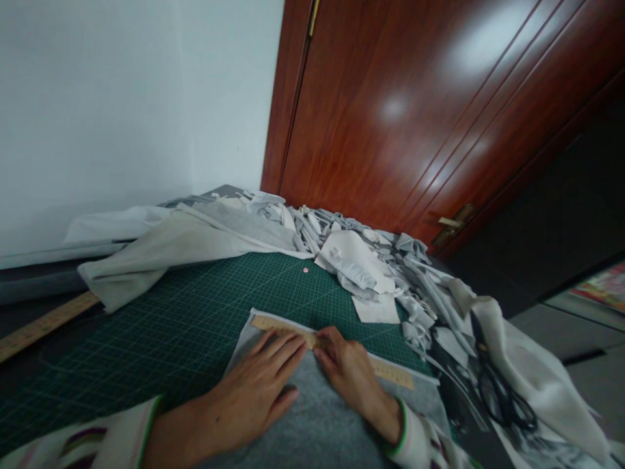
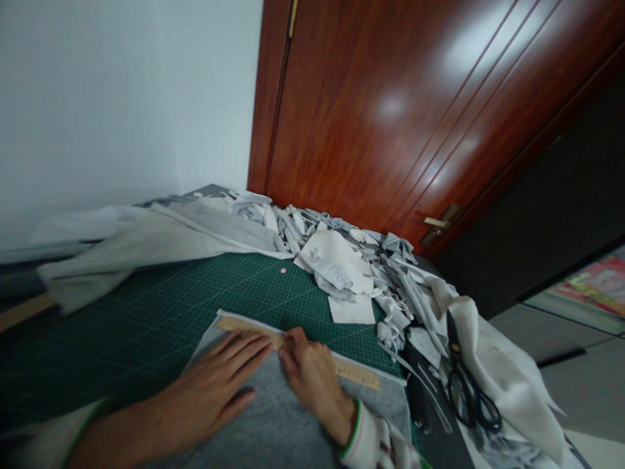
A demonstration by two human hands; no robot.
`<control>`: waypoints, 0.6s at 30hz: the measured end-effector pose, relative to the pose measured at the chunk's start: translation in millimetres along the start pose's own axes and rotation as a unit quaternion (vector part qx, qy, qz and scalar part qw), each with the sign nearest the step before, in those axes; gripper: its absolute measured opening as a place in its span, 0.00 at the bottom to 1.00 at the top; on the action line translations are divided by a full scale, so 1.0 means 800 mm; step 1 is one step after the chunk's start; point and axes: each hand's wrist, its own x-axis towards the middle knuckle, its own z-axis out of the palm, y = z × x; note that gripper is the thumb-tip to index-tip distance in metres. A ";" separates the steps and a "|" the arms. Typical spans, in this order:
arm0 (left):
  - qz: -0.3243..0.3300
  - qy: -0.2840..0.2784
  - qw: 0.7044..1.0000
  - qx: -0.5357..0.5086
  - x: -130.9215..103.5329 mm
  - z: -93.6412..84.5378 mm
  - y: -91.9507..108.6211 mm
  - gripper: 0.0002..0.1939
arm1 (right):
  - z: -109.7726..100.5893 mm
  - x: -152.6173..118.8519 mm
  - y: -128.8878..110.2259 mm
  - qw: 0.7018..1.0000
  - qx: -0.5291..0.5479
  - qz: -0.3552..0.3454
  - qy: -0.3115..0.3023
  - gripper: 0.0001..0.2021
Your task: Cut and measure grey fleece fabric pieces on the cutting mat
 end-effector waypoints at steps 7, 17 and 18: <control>0.002 0.033 0.999 -0.001 -0.003 0.010 -0.001 0.31 | -0.015 0.005 -0.004 0.999 -0.026 0.006 -0.039 0.11; -0.005 0.038 0.999 -0.019 -0.003 0.010 0.000 0.31 | -0.031 0.022 -0.005 0.990 -0.049 -0.094 -0.092 0.21; -0.004 0.038 0.999 -0.019 -0.003 0.010 0.000 0.31 | -0.032 0.026 -0.005 0.988 -0.062 -0.105 -0.099 0.21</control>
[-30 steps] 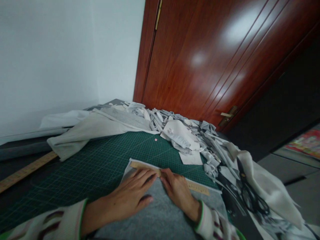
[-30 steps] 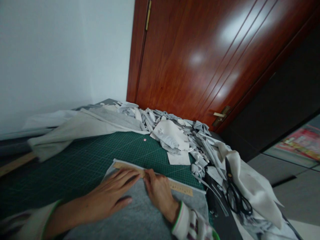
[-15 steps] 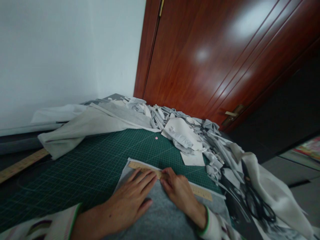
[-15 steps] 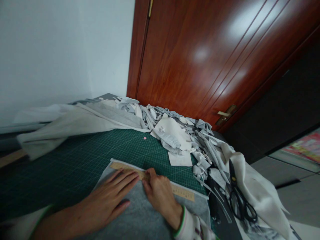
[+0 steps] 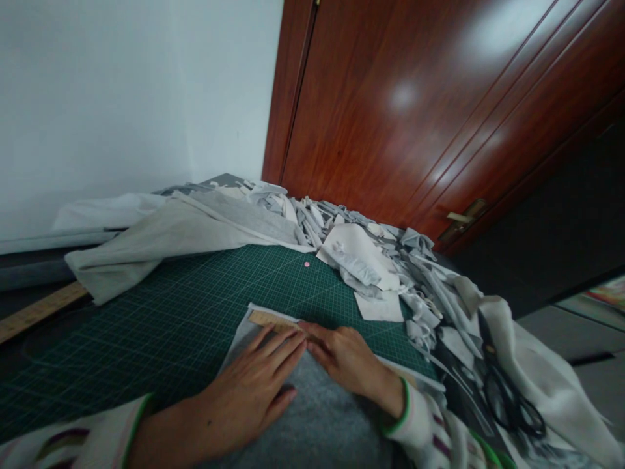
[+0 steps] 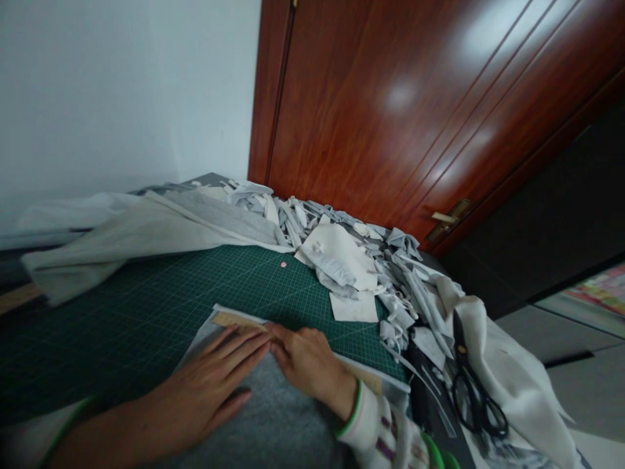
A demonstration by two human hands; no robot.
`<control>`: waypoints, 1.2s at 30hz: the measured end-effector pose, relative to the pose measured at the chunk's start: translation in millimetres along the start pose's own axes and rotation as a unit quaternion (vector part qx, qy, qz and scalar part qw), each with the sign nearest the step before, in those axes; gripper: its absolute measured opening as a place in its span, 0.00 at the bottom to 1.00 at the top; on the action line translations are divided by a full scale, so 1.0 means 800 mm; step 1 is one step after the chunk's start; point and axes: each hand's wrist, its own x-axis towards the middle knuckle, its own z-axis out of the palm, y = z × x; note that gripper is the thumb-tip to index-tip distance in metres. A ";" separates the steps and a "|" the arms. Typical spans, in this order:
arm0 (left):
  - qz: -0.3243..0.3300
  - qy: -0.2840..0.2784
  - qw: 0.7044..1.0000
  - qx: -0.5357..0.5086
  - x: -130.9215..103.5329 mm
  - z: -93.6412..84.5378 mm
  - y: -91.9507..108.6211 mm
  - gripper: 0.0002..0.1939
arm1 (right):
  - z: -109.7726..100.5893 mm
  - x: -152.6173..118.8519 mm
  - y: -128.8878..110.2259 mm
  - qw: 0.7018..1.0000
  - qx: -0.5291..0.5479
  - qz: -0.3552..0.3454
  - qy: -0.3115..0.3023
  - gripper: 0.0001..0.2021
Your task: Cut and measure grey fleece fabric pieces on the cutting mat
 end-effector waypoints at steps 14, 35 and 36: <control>-0.032 -0.034 0.999 0.009 0.007 -0.012 0.005 0.30 | -0.022 0.037 -0.002 0.989 -0.115 -0.078 -0.052 0.24; -0.102 -0.062 0.993 -0.027 0.005 -0.018 0.007 0.35 | -0.015 0.078 -0.007 0.990 -0.080 -0.110 -0.044 0.24; -0.101 -0.060 0.993 -0.028 0.005 -0.017 0.007 0.35 | -0.015 0.077 -0.006 0.990 -0.073 -0.113 -0.049 0.23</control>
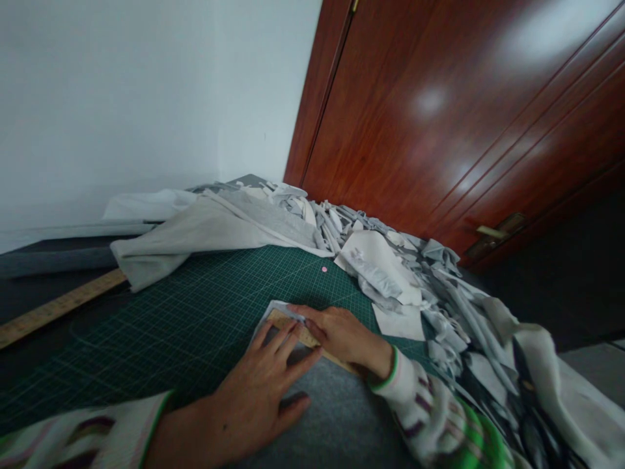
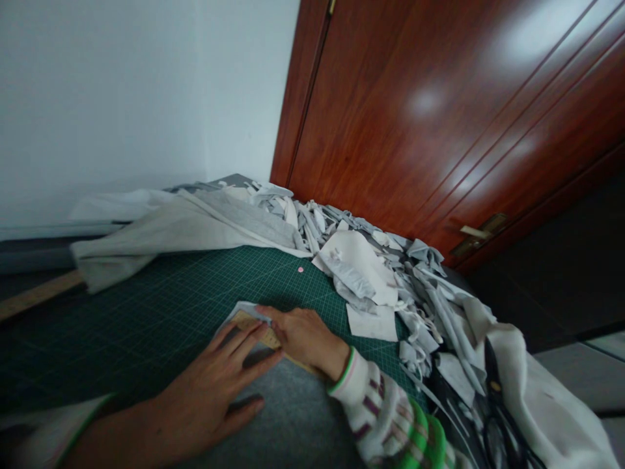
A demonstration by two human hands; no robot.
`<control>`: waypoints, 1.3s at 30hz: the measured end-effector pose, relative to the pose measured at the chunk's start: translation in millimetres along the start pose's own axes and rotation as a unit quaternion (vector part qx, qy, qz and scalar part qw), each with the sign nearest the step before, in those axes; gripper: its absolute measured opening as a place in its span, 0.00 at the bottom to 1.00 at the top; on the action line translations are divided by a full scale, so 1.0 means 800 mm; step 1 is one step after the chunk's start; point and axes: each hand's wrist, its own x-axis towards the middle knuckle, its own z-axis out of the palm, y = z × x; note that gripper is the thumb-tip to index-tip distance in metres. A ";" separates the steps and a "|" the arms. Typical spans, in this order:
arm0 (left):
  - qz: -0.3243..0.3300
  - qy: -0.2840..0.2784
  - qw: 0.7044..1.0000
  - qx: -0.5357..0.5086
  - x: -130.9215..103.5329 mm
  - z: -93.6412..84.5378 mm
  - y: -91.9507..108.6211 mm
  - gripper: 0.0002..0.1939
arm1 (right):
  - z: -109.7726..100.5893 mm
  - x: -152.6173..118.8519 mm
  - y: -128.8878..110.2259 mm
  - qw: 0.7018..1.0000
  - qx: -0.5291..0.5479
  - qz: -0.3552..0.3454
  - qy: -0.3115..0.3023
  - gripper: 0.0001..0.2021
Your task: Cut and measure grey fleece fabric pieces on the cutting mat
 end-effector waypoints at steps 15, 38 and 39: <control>0.000 -0.020 1.000 -0.006 -0.001 0.000 0.000 0.34 | -0.017 -0.012 -0.001 0.988 0.151 -0.008 -0.019 0.15; 0.000 0.004 1.000 -0.012 -0.001 0.001 0.002 0.35 | -0.012 -0.008 0.015 0.706 0.697 0.124 -0.039 0.26; -0.003 0.001 1.000 -0.016 -0.001 0.001 0.002 0.35 | -0.012 -0.008 0.013 0.708 0.695 0.119 -0.034 0.27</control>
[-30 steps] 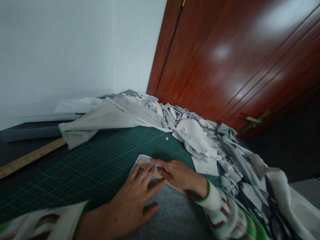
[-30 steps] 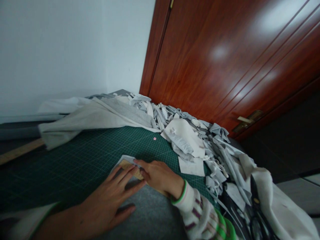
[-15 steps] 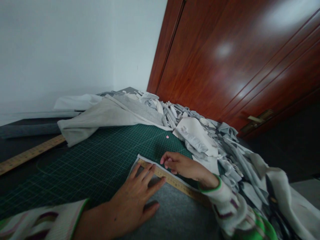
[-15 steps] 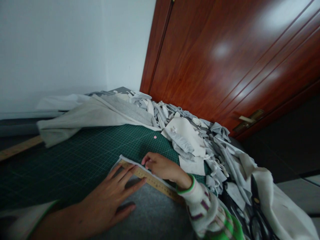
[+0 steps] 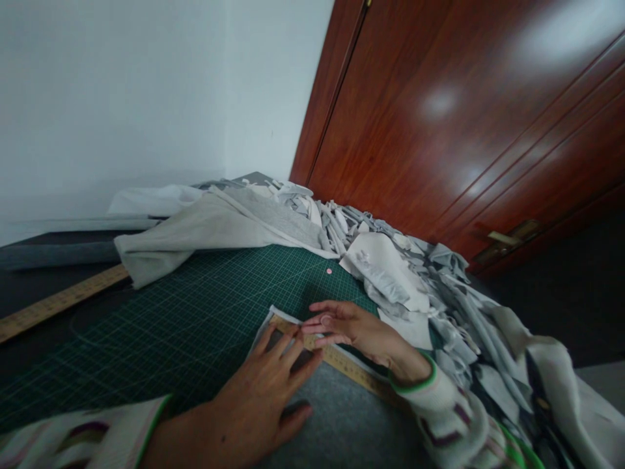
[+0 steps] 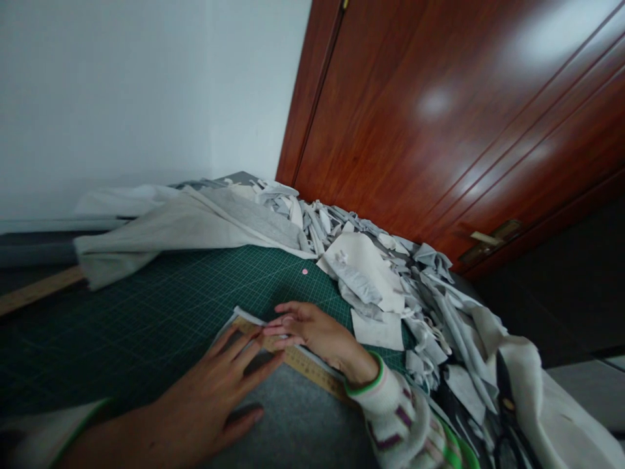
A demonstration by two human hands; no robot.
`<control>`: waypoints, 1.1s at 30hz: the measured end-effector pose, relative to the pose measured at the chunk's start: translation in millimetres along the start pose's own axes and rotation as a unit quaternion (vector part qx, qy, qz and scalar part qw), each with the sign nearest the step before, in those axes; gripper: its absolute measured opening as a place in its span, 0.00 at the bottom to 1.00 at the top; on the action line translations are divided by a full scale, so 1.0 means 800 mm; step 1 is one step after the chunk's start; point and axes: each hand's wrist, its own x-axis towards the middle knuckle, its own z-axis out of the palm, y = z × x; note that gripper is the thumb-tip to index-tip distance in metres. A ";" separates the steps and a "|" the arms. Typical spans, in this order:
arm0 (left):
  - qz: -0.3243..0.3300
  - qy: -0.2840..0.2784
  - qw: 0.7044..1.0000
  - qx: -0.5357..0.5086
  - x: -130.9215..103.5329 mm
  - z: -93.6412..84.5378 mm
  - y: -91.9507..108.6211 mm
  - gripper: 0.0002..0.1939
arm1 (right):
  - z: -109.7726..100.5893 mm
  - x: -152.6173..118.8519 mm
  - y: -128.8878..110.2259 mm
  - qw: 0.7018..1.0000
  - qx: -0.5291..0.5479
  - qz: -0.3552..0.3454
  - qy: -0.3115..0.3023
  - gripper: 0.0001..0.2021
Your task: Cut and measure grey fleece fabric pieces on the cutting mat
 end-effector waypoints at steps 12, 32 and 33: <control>-0.002 -0.006 1.000 0.000 0.002 0.000 0.000 0.35 | 0.030 0.024 -0.001 0.983 -0.167 -0.071 0.037 0.16; -0.021 -0.005 1.000 -0.007 0.003 -0.006 0.005 0.33 | 0.049 0.029 0.021 0.869 -0.427 -0.234 0.091 0.13; -0.019 -0.010 1.000 -0.006 0.003 -0.006 0.006 0.33 | 0.049 0.031 0.021 0.864 -0.435 -0.237 0.093 0.13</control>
